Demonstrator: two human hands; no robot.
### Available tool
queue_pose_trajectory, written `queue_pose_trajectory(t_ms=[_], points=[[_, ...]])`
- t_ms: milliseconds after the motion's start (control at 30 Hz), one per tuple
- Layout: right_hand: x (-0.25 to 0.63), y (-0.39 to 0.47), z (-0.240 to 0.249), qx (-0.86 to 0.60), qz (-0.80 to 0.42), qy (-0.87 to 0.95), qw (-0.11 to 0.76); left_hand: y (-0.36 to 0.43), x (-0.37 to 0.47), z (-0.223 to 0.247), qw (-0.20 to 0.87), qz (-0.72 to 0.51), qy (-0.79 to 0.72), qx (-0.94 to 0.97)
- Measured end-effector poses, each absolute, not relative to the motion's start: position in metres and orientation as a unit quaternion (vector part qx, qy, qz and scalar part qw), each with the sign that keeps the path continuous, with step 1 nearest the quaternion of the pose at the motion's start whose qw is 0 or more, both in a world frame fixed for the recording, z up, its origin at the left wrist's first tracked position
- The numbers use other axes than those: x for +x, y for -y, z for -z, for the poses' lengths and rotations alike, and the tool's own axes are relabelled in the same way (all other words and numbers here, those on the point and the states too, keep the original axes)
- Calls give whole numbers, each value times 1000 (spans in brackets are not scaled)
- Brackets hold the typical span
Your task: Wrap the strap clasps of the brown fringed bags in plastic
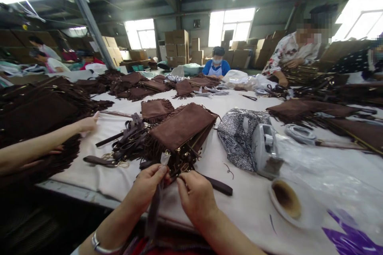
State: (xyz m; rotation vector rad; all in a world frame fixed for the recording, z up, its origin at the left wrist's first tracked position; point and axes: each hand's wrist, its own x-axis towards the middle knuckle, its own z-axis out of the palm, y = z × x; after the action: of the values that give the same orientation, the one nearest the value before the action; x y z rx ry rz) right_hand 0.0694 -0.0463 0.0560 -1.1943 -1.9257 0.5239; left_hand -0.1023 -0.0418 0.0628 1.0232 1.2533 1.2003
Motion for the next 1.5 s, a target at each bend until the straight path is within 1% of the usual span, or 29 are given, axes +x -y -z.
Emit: queue_pose_trajectory(t_ms=[67, 133, 200, 267, 300, 367, 433, 467, 500, 533, 567, 667, 733, 800, 867, 900, 967, 1033, 1200, 1400, 1500], points=[[77, 38, -58, -492, -175, 730, 441, 39, -109, -64, 484, -481, -565, 464], [78, 27, -63, -507, -159, 714, 456, 35, -113, -65, 458, -461, -587, 482], [73, 17, -68, -517, -172, 708, 449, 31, -116, -65, 443, -448, -601, 492], [64, 9, -74, -525, -219, 703, 427, 28, -119, -66, 409, -415, -623, 523], [58, 6, -76, -531, -241, 697, 417, 28, -121, -68, 373, -396, -637, 546], [49, 1, -77, -540, -280, 680, 409, 29, -126, -71, 257, -389, -659, 590], [43, -3, -74, -540, -326, 654, 418, 35, -127, -77, 119, -435, -649, 612], [41, -5, -72, -534, -353, 641, 423, 39, -126, -79, 75, -462, -632, 618], [41, -6, -70, -527, -378, 629, 429, 43, -122, -81, 61, -478, -613, 627], [43, -5, -69, -523, -395, 620, 431, 47, -117, -83, 79, -479, -596, 640], [45, -3, -68, -523, -400, 618, 431, 50, -111, -84, 124, -468, -584, 652], [58, 12, -70, -545, -352, 645, 404, 52, -87, -81, 319, -424, -568, 629], [69, 28, -72, -555, -294, 678, 383, 49, -71, -77, 452, -430, -555, 550], [77, 43, -71, -535, -265, 707, 380, 43, -57, -73, 577, -451, -522, 438], [83, 53, -68, -506, -292, 710, 393, 38, -47, -69, 670, -465, -470, 338], [86, 56, -65, -495, -321, 702, 399, 35, -43, -68, 698, -470, -447, 304], [94, 61, -60, -490, -370, 678, 404, 31, -38, -66, 723, -481, -417, 268], [106, 65, -54, -498, -363, 681, 395, 28, -37, -65, 729, -490, -406, 254], [148, 81, -31, -536, -160, 741, 372, 27, -48, -67, 712, -507, -417, 249], [184, 74, -13, -597, -40, 722, 348, 29, -60, -70, 734, -500, -395, 235], [184, 63, -12, -601, 20, 738, 307, 26, -64, -66, 718, -497, -416, 253]])
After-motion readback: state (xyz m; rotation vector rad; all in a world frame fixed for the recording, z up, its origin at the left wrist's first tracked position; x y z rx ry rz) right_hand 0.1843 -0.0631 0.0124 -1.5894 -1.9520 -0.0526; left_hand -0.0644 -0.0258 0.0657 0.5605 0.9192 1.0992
